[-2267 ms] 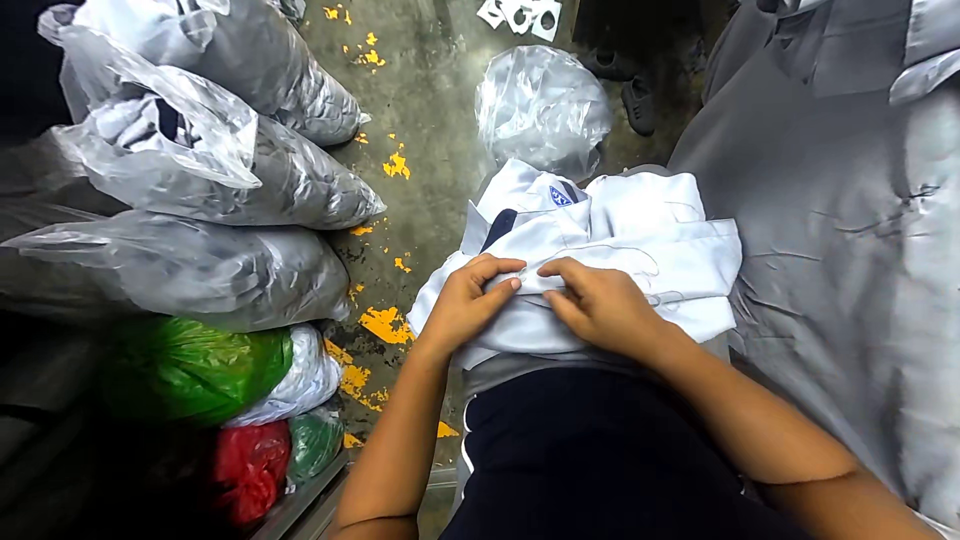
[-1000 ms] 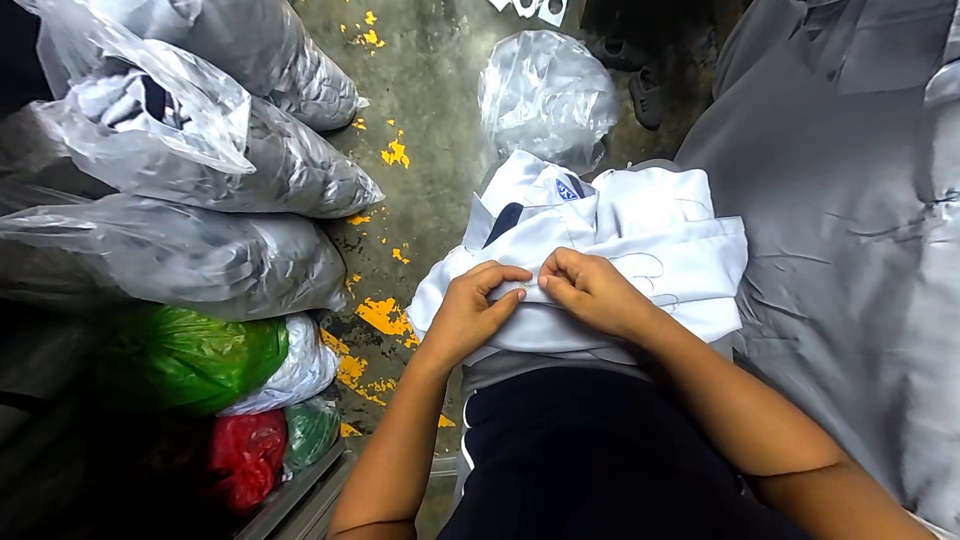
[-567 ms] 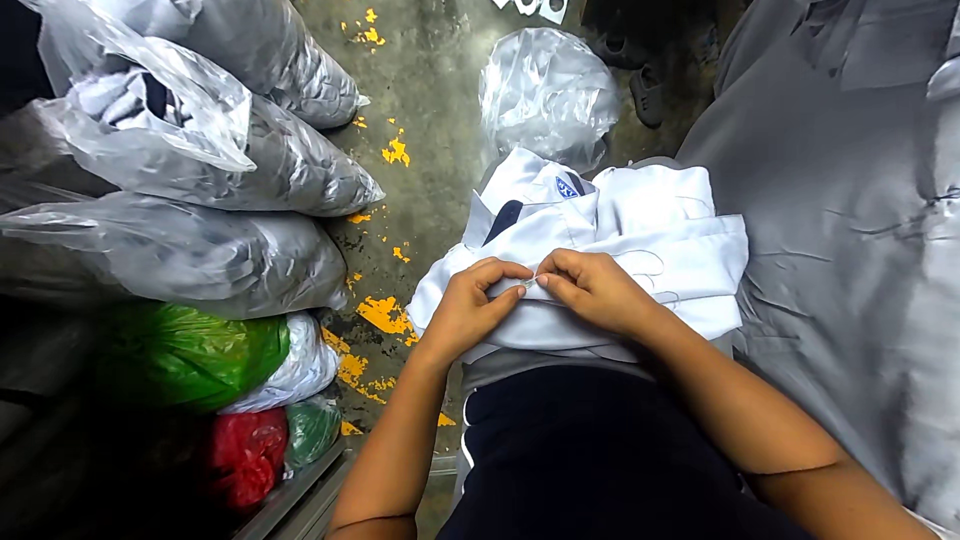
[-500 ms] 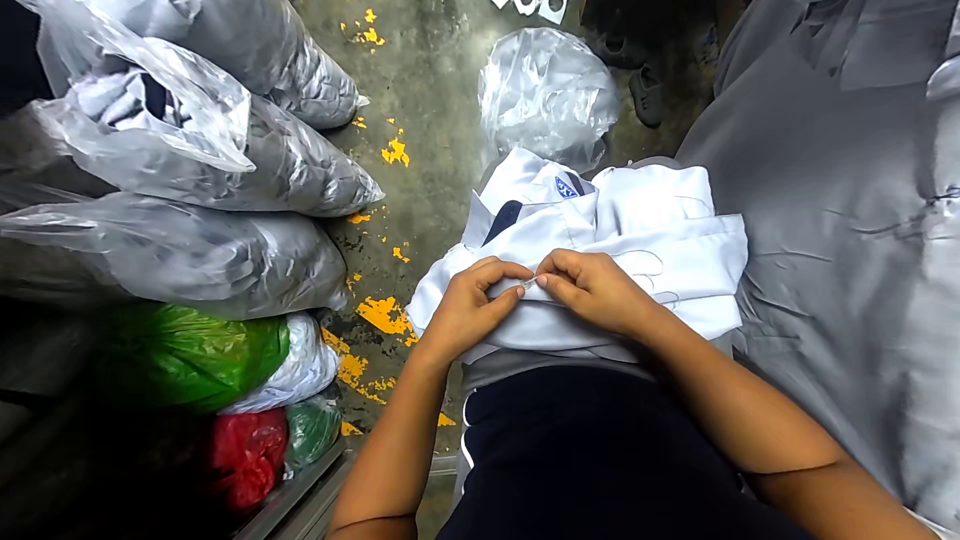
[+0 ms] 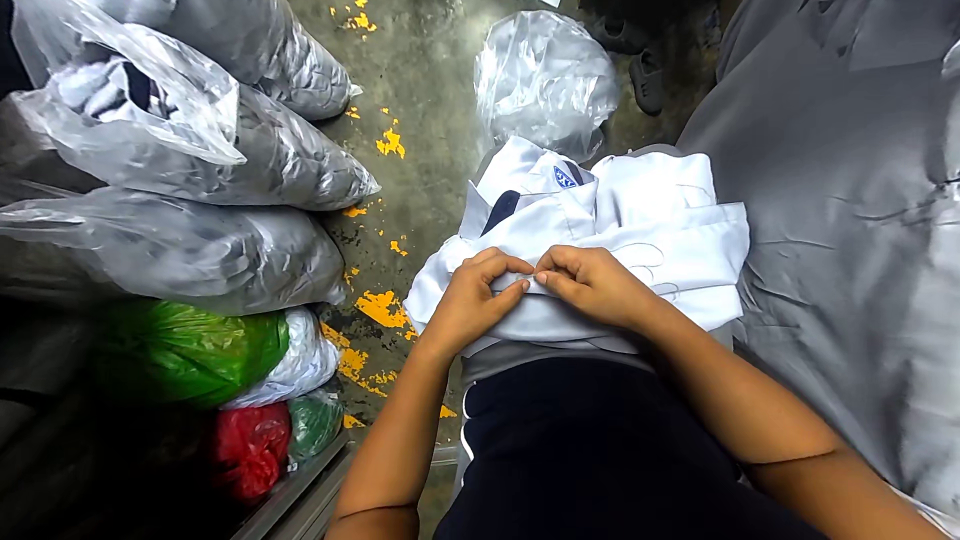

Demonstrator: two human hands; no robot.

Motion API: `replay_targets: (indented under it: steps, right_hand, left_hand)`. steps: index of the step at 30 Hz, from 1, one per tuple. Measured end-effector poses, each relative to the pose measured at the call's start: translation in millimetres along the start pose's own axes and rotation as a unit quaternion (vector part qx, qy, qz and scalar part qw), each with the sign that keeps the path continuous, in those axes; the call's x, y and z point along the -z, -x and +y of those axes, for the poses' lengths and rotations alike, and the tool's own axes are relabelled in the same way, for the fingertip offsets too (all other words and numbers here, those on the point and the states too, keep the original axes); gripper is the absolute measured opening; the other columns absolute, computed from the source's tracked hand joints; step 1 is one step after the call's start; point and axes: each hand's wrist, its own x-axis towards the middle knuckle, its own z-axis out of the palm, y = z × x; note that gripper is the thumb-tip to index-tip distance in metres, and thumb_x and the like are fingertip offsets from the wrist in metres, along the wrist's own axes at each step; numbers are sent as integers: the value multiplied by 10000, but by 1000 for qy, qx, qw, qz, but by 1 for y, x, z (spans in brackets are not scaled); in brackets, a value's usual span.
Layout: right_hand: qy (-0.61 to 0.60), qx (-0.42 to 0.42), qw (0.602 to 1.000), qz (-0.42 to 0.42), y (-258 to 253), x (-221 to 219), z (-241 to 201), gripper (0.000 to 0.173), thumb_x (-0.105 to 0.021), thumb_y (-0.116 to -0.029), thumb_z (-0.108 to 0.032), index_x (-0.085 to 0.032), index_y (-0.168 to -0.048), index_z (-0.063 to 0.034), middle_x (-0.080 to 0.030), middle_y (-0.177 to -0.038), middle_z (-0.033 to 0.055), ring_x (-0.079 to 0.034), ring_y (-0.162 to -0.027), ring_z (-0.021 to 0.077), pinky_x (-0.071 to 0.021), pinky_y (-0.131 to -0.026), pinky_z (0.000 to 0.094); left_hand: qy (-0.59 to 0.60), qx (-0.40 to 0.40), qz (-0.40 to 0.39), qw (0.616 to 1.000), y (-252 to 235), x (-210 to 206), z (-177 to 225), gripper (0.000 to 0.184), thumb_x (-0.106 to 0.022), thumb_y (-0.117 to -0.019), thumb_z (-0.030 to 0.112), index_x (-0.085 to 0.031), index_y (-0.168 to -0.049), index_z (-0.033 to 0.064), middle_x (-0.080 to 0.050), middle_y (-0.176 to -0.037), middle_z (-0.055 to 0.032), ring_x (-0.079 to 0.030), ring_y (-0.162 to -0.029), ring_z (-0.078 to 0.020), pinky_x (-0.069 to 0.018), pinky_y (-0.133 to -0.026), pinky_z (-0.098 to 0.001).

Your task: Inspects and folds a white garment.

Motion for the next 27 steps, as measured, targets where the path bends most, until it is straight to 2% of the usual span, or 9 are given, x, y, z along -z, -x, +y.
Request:
replay_targets:
  steps: [2, 5, 10, 14, 21, 23, 25, 27]
  right_hand:
    - [-2, 3, 1000, 5, -1, 0, 1, 166, -562, -1043, -169, -673, -964, -74, -525, -642, -32, -469, -557, 56, -406, -543, 265]
    - [-3, 11, 1000, 14, -1, 0, 2, 170, -558, -1040, -163, -671, -952, -71, -531, -643, -23, -477, -558, 61, -414, -539, 269]
    - [3, 3, 1000, 4, 0, -1, 2, 169, -558, -1039, -168, -664, -946, -74, -499, -620, -32, -457, -543, 63, -400, -529, 271]
    - [11, 11, 1000, -1, 1, -3, 2, 163, -563, -1012, -164, -666, -912, -86, -465, -590, -47, -431, -521, 59, -378, -514, 276]
    - [76, 20, 997, -16, 6, -1, -4, 177, -557, -992, -153, -668, -886, -68, -522, -631, 4, -500, -572, 131, -408, -540, 357]
    - [117, 11, 993, 0, 8, 0, -7, 171, -563, -989, -160, -676, -909, -60, -556, -649, 38, -548, -594, 188, -429, -549, 410]
    - [155, 20, 987, 47, 10, -2, -9, 162, -589, -965, -152, -694, -1014, -39, -588, -664, 69, -581, -586, 240, -458, -536, 454]
    - [177, 71, 975, 112, 9, -8, -5, 214, -608, -922, -154, -695, -1070, -27, -566, -635, 57, -541, -519, 223, -429, -474, 420]
  left_hand:
    - [17, 6, -6, 1000, 1, 2, 0, 176, -681, -923, 136, -762, -1069, 81, -680, -985, 6, -625, -946, -69, -499, -865, -309]
    - [58, 16, -10, 998, 1, 7, 1, 186, -662, -943, 97, -747, -1102, 50, -688, -1039, -7, -636, -948, -22, -528, -842, -195]
    - [109, 44, -3, 993, 2, 10, -2, 212, -624, -968, 65, -722, -1155, 47, -702, -1100, -4, -653, -977, -19, -544, -883, -218]
    - [137, 65, 5, 988, -1, 8, -2, 161, -602, -986, 50, -713, -1103, 49, -714, -1039, 17, -656, -893, -9, -551, -825, -211]
    - [118, 52, 16, 992, -1, 6, 0, 116, -624, -952, 36, -722, -1012, 55, -707, -980, 21, -646, -843, 1, -543, -770, -187]
    - [91, 46, 19, 995, 0, 5, 2, 116, -631, -940, 48, -728, -1003, 56, -698, -978, 14, -639, -853, 0, -534, -773, -186]
    - [62, 41, 25, 997, 0, 4, 5, 120, -636, -932, 56, -737, -997, 57, -698, -976, 6, -638, -865, -3, -528, -781, -186]
    - [46, 44, 28, 998, 0, 4, 8, 119, -639, -934, 65, -740, -996, 62, -697, -968, 7, -634, -856, 0, -521, -773, -182]
